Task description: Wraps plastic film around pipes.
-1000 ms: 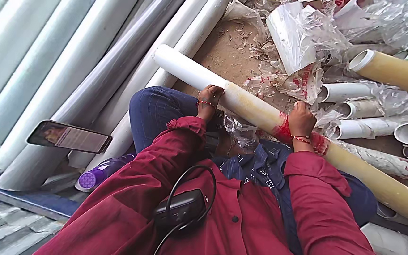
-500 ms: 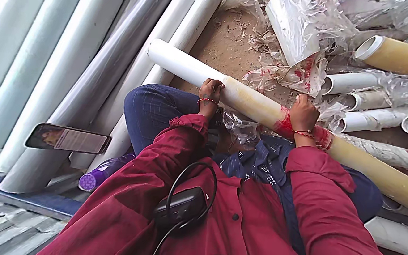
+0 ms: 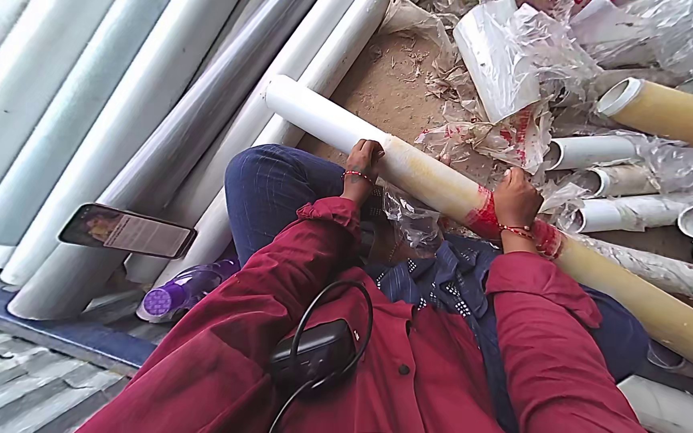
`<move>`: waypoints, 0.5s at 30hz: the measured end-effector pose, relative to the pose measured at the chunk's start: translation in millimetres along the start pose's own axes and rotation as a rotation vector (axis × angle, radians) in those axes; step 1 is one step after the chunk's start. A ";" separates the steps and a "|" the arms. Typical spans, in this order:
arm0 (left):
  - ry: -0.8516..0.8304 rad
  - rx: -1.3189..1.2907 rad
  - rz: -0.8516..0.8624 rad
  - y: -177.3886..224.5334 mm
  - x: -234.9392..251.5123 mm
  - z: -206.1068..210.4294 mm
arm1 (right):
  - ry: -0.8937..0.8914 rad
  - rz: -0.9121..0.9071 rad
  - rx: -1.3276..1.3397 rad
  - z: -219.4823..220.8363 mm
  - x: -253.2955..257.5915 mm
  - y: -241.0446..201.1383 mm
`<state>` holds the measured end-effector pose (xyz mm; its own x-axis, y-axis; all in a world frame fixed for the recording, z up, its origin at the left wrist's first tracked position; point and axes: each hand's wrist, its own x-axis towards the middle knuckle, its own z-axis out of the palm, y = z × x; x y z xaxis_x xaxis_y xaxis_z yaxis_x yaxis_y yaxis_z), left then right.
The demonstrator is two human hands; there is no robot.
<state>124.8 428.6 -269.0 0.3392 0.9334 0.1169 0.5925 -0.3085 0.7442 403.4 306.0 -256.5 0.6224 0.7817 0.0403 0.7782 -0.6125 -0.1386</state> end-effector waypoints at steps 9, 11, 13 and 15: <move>0.149 -0.042 0.082 -9.5 -4.8 8.5 | -0.009 0.014 0.010 -3.8 -0.8 -2.9; 0.158 -0.027 0.081 -10.5 -4.8 9.5 | -0.018 0.013 0.020 -4.5 -2.7 -2.9; 0.165 -0.014 0.084 -10.7 -4.3 10.0 | -0.035 0.002 0.025 -5.7 -4.8 -2.7; 0.155 -0.007 0.064 -8.3 -2.5 8.9 | -0.028 0.011 0.013 -2.4 -1.9 -2.2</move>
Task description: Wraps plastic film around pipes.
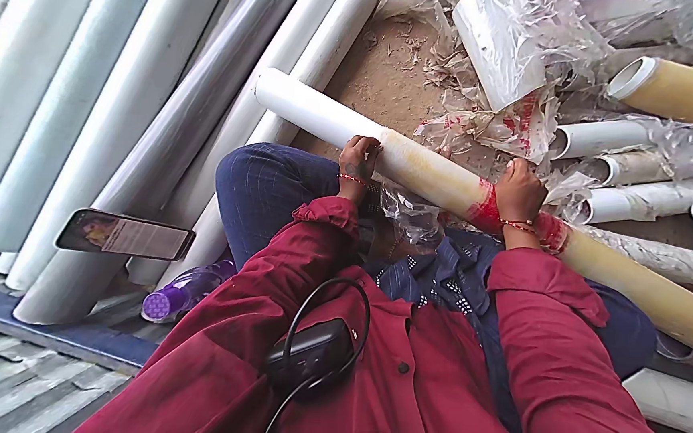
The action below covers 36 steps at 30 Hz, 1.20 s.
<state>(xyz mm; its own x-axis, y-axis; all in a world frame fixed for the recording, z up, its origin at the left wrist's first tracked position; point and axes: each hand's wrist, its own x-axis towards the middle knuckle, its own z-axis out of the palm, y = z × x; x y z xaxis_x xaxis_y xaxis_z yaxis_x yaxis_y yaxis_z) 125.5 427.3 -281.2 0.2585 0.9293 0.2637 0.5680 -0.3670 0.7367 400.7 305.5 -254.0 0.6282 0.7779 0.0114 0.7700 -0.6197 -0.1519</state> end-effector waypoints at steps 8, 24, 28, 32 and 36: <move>-0.109 0.134 -0.036 10.6 9.7 -0.6 | -0.001 -0.009 -0.016 1.7 3.7 0.8; -0.450 0.103 0.224 -13.0 22.2 -21.4 | 0.091 -0.042 -0.009 7.6 -0.5 6.4; -0.325 0.043 0.065 2.5 22.2 -40.6 | 0.073 -0.054 0.015 4.8 -2.8 5.2; -0.300 0.052 0.092 1.6 17.4 -27.4 | 0.068 -0.048 0.026 2.1 -4.3 3.2; -0.223 0.052 0.034 3.5 13.0 -17.7 | 0.085 -0.037 0.023 5.7 -1.5 4.7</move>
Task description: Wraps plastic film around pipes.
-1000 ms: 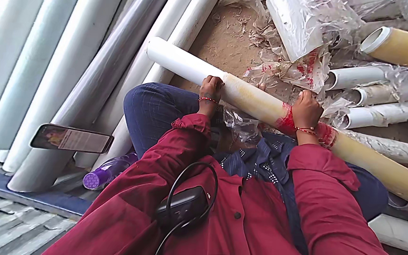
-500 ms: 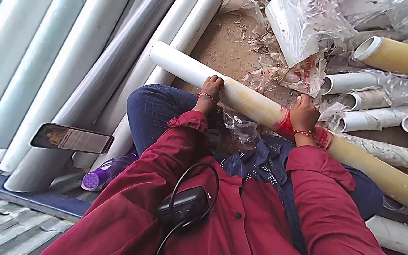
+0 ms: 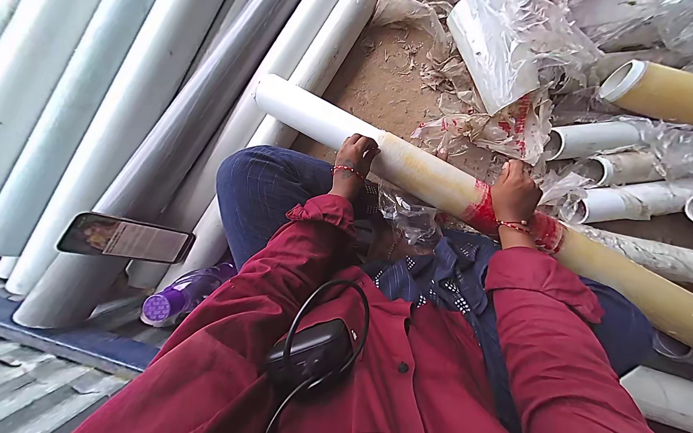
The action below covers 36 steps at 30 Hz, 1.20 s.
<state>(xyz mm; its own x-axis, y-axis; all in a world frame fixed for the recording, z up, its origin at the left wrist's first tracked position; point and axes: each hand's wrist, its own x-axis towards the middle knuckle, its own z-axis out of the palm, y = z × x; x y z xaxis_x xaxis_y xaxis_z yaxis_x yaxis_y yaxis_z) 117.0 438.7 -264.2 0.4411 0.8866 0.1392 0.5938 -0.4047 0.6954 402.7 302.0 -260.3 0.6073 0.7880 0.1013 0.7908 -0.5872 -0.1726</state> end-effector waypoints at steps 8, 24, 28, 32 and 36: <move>0.012 0.069 -0.226 15.6 1.6 10.5 | -0.015 0.013 -0.006 0.3 1.5 -2.5; -0.056 0.145 0.093 5.2 -3.3 20.1 | 0.008 0.016 -0.027 1.2 2.3 -2.1; -0.071 0.015 -0.090 16.2 -15.3 3.9 | -0.004 0.020 -0.020 -1.2 3.8 -2.0; 0.087 -0.038 -0.181 12.4 -9.6 -5.6 | -0.025 0.011 -0.031 -0.9 1.8 -0.2; -0.135 0.038 -0.197 -2.1 5.1 -1.8 | 0.033 -0.039 -0.061 2.6 -2.3 -0.2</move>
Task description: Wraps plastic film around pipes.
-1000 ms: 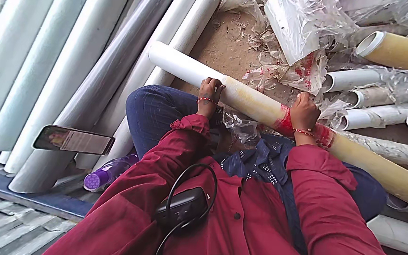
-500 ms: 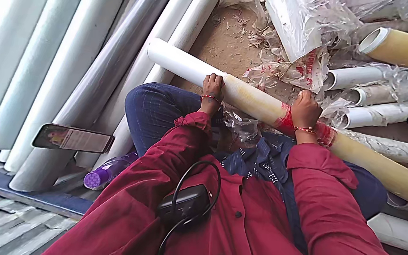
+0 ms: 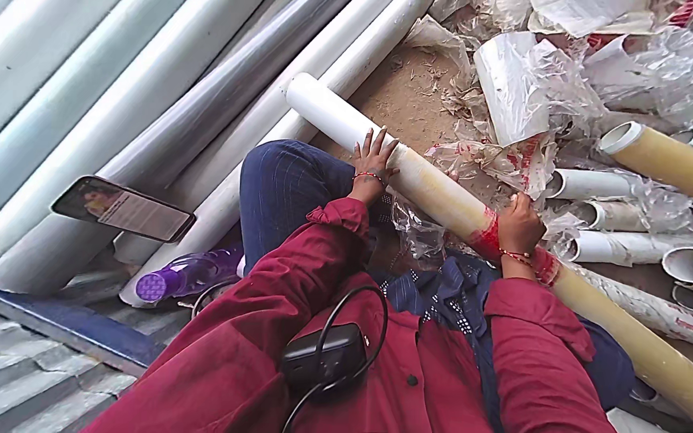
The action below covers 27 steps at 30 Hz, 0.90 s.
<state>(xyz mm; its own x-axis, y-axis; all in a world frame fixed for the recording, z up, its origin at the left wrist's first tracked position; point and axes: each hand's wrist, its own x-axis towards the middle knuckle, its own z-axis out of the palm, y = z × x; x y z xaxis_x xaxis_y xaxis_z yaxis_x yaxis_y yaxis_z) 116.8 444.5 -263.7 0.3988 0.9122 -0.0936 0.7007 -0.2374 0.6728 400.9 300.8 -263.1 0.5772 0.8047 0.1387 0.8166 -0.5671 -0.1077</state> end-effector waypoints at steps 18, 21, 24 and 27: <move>-0.176 -0.166 -0.023 -1.1 16.4 -10.6 | -0.341 -0.631 -0.042 -22.4 5.5 -188.3; -0.174 -0.179 -0.037 1.9 18.5 -10.2 | -0.372 -0.656 -0.096 -24.2 8.2 -195.4; -0.181 -0.209 -0.033 2.6 20.3 -8.5 | -0.341 -0.695 -0.181 -25.3 6.0 -201.7; -0.184 -0.228 -0.024 1.1 20.4 -8.6 | -0.347 -0.704 -0.248 -28.5 6.7 -208.6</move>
<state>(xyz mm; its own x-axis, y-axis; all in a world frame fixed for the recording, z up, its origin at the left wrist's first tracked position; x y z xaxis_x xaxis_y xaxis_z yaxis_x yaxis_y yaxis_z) 120.6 465.7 -258.5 0.4989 0.8360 -0.2284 0.5683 -0.1165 0.8146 234.7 419.5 -211.6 -0.0725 0.9719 -0.2238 0.9879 0.1008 0.1177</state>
